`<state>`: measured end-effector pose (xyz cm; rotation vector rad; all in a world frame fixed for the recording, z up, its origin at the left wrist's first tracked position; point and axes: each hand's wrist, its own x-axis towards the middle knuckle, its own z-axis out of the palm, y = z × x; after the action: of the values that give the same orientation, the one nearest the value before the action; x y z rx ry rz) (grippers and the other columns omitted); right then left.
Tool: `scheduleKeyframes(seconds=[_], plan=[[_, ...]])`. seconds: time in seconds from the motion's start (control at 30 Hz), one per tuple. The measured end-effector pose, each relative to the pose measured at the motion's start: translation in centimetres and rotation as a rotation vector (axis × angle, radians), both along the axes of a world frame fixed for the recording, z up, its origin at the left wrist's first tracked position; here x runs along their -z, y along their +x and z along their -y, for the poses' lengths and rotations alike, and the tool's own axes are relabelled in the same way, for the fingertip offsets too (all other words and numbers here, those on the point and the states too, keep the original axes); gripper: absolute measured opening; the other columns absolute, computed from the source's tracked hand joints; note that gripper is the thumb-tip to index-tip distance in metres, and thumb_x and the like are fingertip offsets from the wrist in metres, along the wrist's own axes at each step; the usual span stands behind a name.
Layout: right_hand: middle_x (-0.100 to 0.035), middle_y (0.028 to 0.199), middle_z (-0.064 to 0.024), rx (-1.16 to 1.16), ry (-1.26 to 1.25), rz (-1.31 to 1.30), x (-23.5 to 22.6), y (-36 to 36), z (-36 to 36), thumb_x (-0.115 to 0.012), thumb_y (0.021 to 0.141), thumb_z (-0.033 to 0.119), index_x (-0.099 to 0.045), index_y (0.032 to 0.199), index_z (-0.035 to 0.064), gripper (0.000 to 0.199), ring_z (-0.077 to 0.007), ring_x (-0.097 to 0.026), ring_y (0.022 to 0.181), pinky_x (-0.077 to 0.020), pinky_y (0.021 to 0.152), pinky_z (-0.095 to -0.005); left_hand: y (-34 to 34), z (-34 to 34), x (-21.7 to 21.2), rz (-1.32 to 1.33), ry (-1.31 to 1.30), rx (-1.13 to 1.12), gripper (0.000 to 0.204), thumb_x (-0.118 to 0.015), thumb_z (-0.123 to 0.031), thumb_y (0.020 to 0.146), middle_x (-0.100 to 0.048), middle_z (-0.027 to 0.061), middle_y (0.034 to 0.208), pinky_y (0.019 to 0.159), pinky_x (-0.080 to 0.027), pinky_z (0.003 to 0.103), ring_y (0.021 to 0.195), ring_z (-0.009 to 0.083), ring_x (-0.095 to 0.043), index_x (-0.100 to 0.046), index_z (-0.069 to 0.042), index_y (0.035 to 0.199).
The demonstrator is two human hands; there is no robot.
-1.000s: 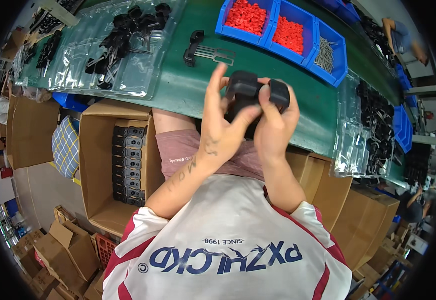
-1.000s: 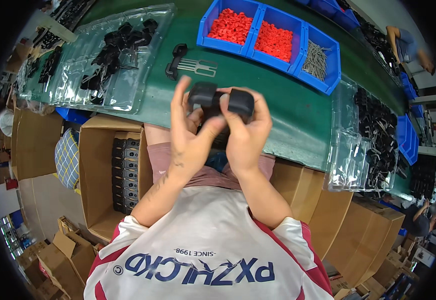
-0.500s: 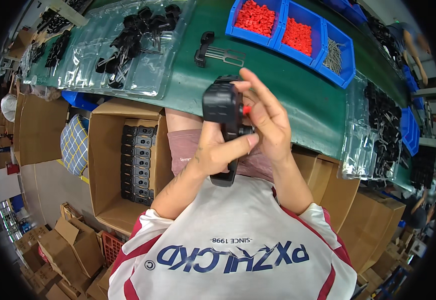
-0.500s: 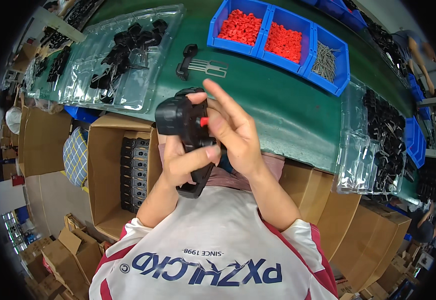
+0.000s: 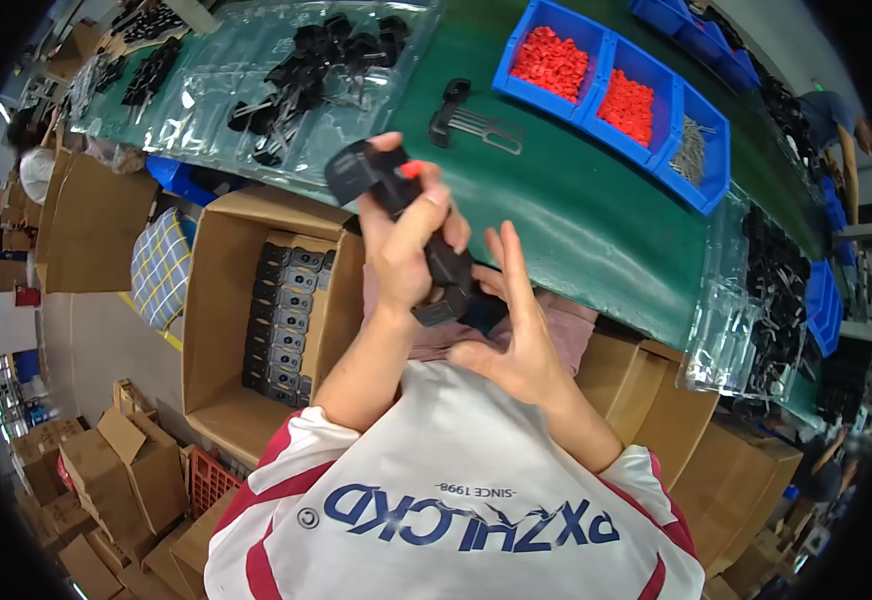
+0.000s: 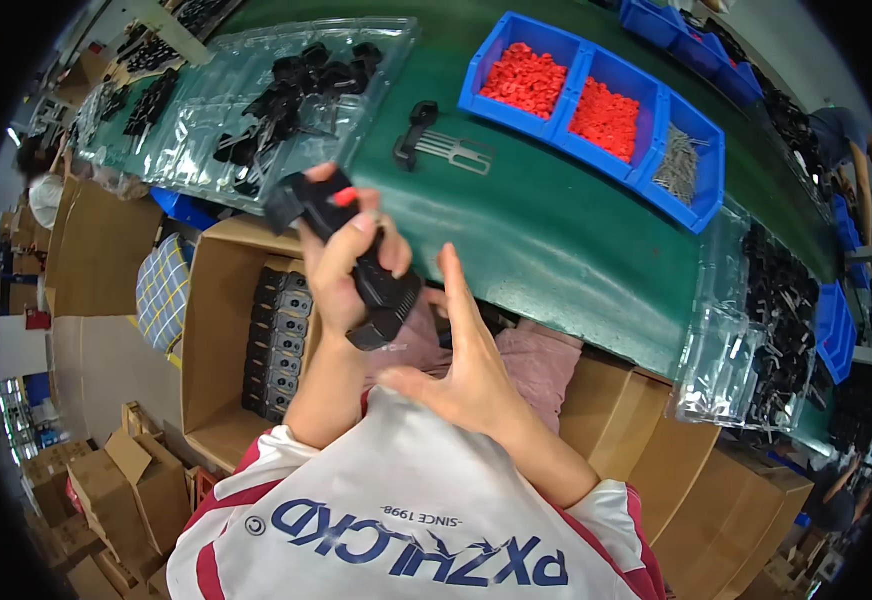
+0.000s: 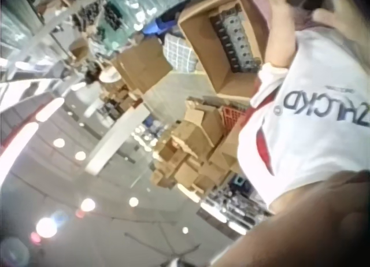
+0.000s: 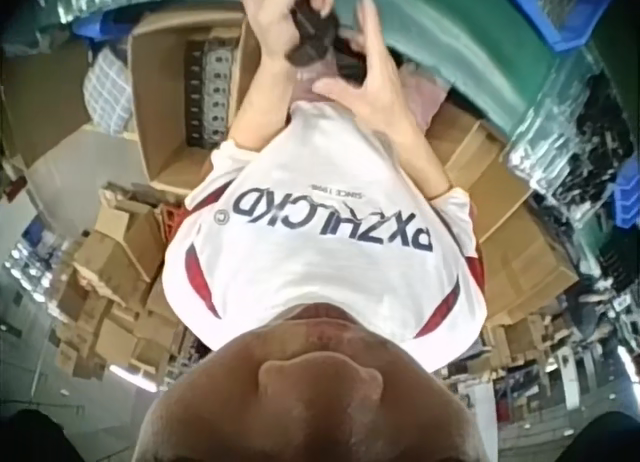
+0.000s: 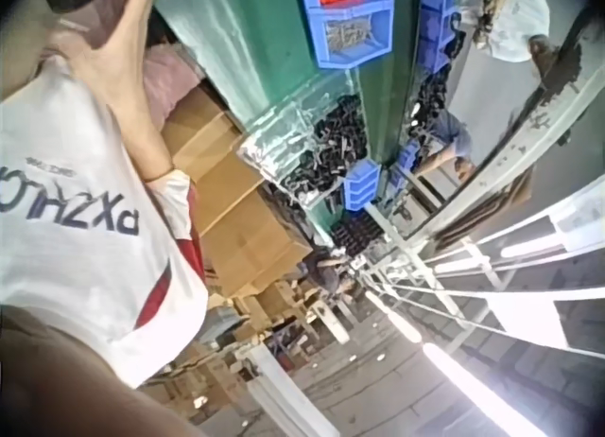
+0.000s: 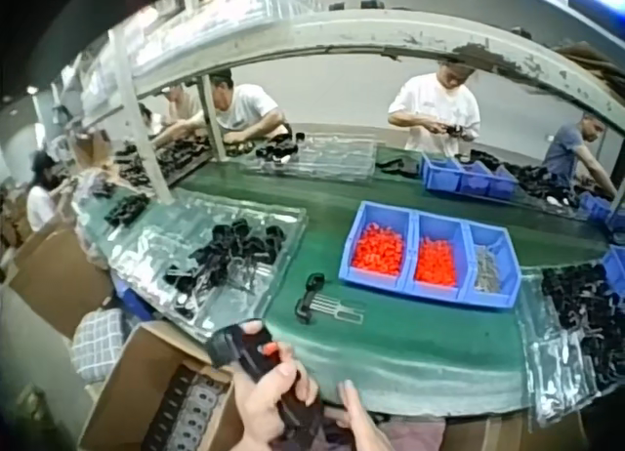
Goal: Assemble mobile phone holder brackets by attaching small red components and rubber pads at a workstation.
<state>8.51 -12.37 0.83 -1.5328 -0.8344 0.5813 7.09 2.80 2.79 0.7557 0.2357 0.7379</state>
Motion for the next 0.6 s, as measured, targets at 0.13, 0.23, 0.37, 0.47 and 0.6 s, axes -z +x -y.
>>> scheduleKeyframes(seconds=[0.13,0.23,0.37,0.47,0.6], plan=[[-0.025,0.148,-0.0248,0.038,-0.002,0.079,0.8,1.0,0.8,-0.081,0.070,0.028,-0.006,0.148,-0.0046,0.112,-0.0344,-0.041,0.127,-0.0370,0.103,-0.0436,0.2,1.3,0.5,0.044,0.046,0.074,0.062,-0.052,0.004,0.083,-0.048,0.0086,0.099,0.053,-0.044,0.026,0.056,0.0141,-0.049,-0.029,-0.015,0.137],[-0.031,0.145,-0.0226,-0.030,0.234,-0.320,0.7,1.5,0.8,-0.078,0.071,0.022,-0.008,0.149,0.0013,0.107,-0.0301,-0.046,0.123,-0.0421,0.098,-0.0402,0.9,3.3,1.2,-0.105,0.210,0.077,0.066,-0.056,0.000,0.084,-0.049,0.0126,0.113,0.064,-0.050,0.030,0.068,0.0211,-0.058,-0.027,-0.012,0.142],[-0.045,0.133,-0.0226,0.126,0.459,-0.610,-0.3,5.4,4.8,-0.068,0.076,0.022,-0.012,0.149,0.0039,0.094,-0.0289,-0.053,0.113,-0.0497,0.088,-0.0373,1.6,3.7,1.4,-0.071,0.791,0.349,0.065,-0.063,-0.006,0.084,-0.051,0.0179,0.123,0.077,-0.051,0.033,0.086,0.0260,-0.062,-0.034,-0.007,0.142],[-0.054,0.118,-0.0231,0.370,0.375,-0.246,-2.9,12.7,8.8,-0.060,0.082,0.043,-0.034,0.138,0.0009,0.074,-0.0344,-0.061,0.098,-0.0548,0.076,-0.0360,-0.4,2.1,1.9,-0.168,0.723,0.525,0.063,-0.066,-0.010,0.083,-0.052,0.0191,0.124,0.080,-0.051,0.033,0.091,0.0262,-0.062,-0.039,-0.005,0.140],[-0.058,0.119,-0.0194,0.802,-0.085,0.137,-7.1,25.2,16.3,-0.052,0.093,0.041,-0.043,0.134,-0.0007,0.060,-0.0282,-0.062,0.097,-0.0508,0.082,-0.0340,-2.6,1.1,2.0,-0.294,0.621,0.736,0.059,-0.068,-0.013,0.083,-0.055,0.0196,0.123,0.082,-0.050,0.032,0.095,0.0251,-0.062,-0.045,-0.003,0.136]])
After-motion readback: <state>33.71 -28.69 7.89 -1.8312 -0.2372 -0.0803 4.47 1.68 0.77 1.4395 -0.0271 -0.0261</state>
